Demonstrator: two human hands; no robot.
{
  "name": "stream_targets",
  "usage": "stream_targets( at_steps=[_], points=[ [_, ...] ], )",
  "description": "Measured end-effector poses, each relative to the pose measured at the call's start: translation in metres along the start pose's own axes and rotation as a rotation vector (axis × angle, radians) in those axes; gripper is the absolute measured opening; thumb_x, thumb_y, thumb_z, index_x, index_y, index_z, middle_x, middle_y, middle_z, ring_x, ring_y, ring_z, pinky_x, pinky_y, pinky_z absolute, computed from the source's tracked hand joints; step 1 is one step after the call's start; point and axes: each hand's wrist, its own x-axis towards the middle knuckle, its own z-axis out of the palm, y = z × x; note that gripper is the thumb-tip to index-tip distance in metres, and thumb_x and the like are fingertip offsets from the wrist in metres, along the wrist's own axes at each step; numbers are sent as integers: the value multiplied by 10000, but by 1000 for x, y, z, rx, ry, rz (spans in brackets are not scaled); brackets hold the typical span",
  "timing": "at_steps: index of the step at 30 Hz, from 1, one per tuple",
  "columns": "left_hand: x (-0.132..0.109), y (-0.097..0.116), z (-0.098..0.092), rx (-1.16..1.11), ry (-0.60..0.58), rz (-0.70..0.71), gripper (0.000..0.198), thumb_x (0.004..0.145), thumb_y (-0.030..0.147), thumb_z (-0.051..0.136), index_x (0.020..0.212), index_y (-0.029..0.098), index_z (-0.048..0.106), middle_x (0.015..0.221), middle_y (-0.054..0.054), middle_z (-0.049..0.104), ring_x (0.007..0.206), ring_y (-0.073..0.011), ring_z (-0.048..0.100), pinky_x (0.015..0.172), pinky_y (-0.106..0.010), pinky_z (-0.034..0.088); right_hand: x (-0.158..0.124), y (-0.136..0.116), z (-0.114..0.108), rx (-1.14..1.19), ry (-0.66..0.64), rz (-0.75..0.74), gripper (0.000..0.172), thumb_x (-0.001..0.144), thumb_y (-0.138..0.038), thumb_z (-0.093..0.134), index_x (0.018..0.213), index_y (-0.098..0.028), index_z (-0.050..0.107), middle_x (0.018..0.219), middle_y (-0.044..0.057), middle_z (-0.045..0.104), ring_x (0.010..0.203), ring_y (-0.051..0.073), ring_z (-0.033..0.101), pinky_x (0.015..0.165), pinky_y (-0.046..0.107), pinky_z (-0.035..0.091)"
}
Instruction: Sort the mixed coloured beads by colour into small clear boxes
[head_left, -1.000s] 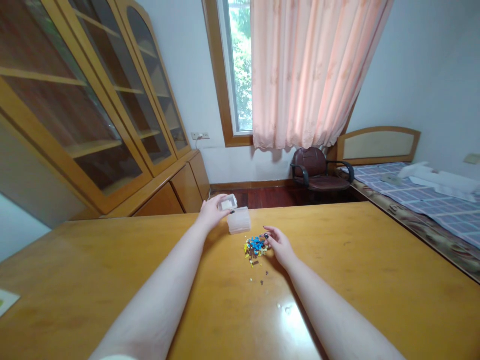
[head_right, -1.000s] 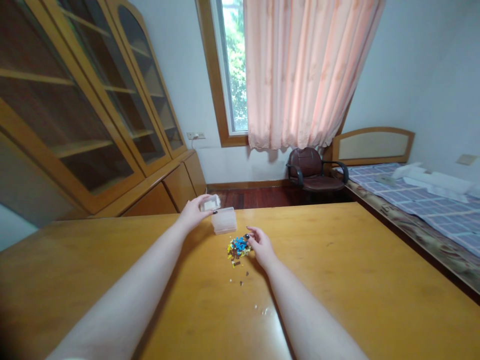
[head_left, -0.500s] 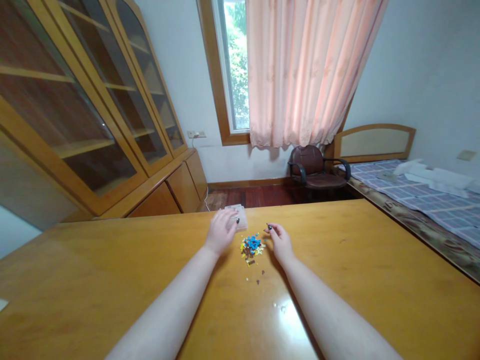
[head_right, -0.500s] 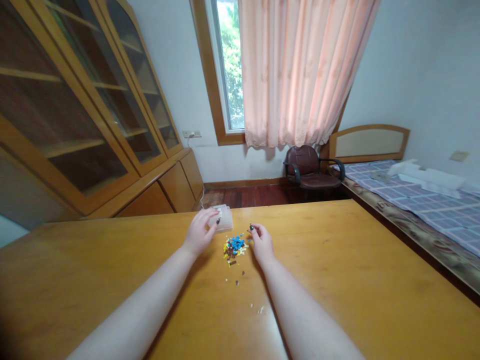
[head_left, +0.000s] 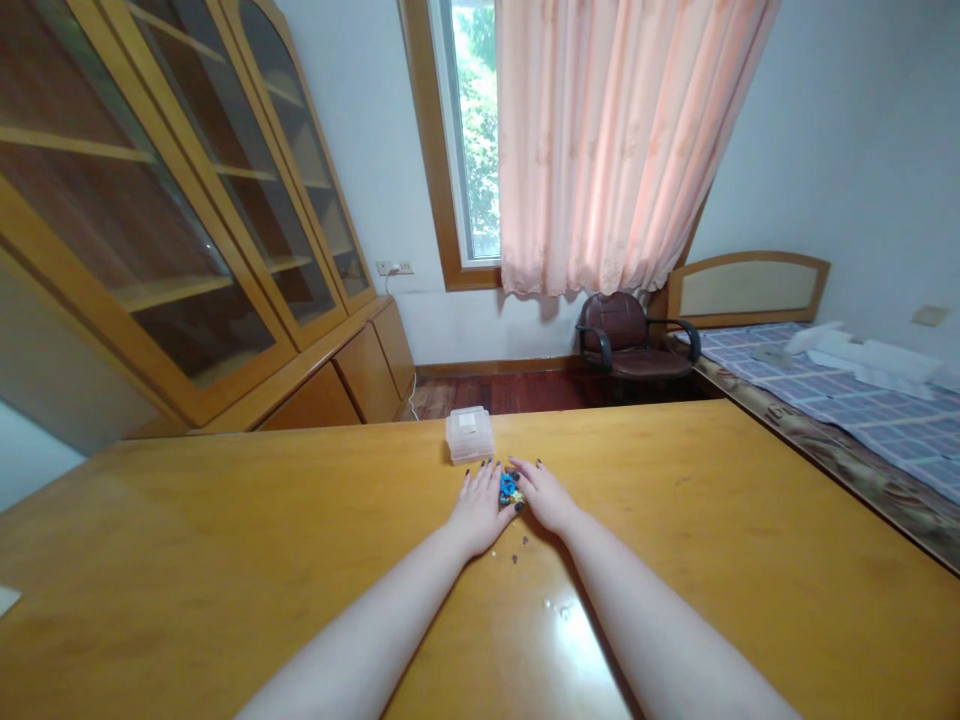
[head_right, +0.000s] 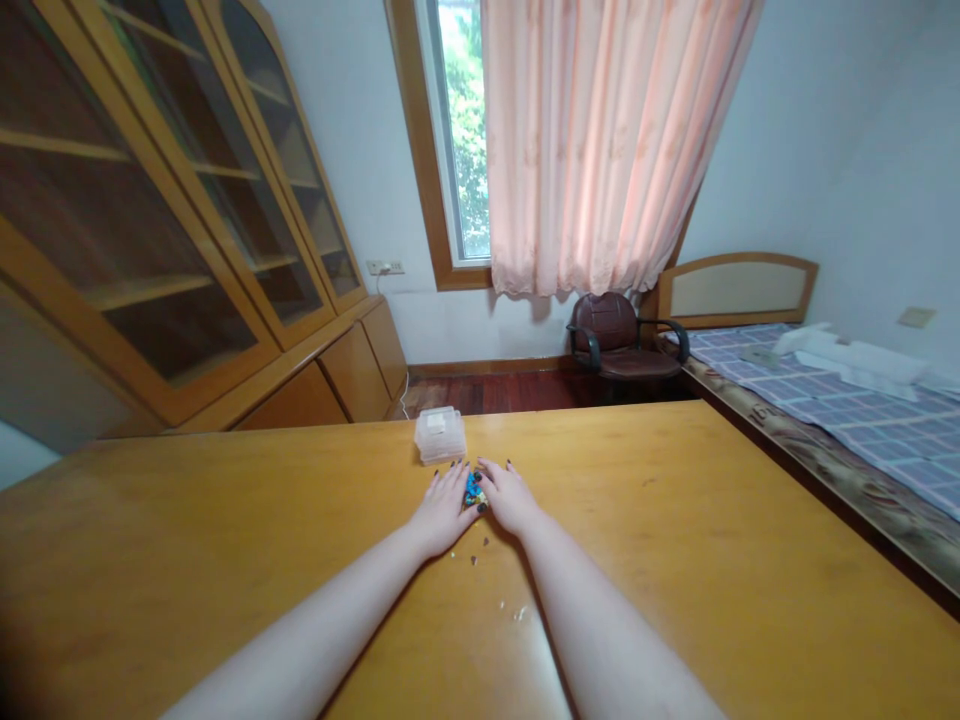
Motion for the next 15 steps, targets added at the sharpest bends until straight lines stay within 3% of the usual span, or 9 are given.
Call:
stream_targets(
  at_steps=[3,9,11,15],
  points=[
    [6,2,-2,-31,-26,41,693,857,499,388,1426,118,278,1500,-137,257,1394,-256,202,1143,-458,142,5,6,-1,260,135,29,429,847,-521,452,1048,-192,641,1028,105,684,985,245,620,930,434,425],
    [3,11,-15,-93,-119,184,653,866,453,387,1427,133,286,1507,-113,248,1396,-211,203,1155,-396,126,16,18,-21,628,633,115,494,771,-629,490,886,-163,606,861,100,691,858,227,648,780,382,501],
    [-11,19,-17,-73,-115,163,729,851,496,406,1449,122,222,1526,-132,166,1413,-233,120,1156,-424,83,18,20,-32,676,753,157,483,767,-622,478,870,-163,589,820,96,692,817,218,655,707,348,509],
    [-53,46,-5,-33,-159,188,1081,663,678,565,1475,146,91,1532,-151,-27,1404,-325,-49,1129,-541,30,23,25,-48,728,891,265,434,775,-601,432,829,-186,547,733,70,689,715,198,662,584,293,487]
  ],
)
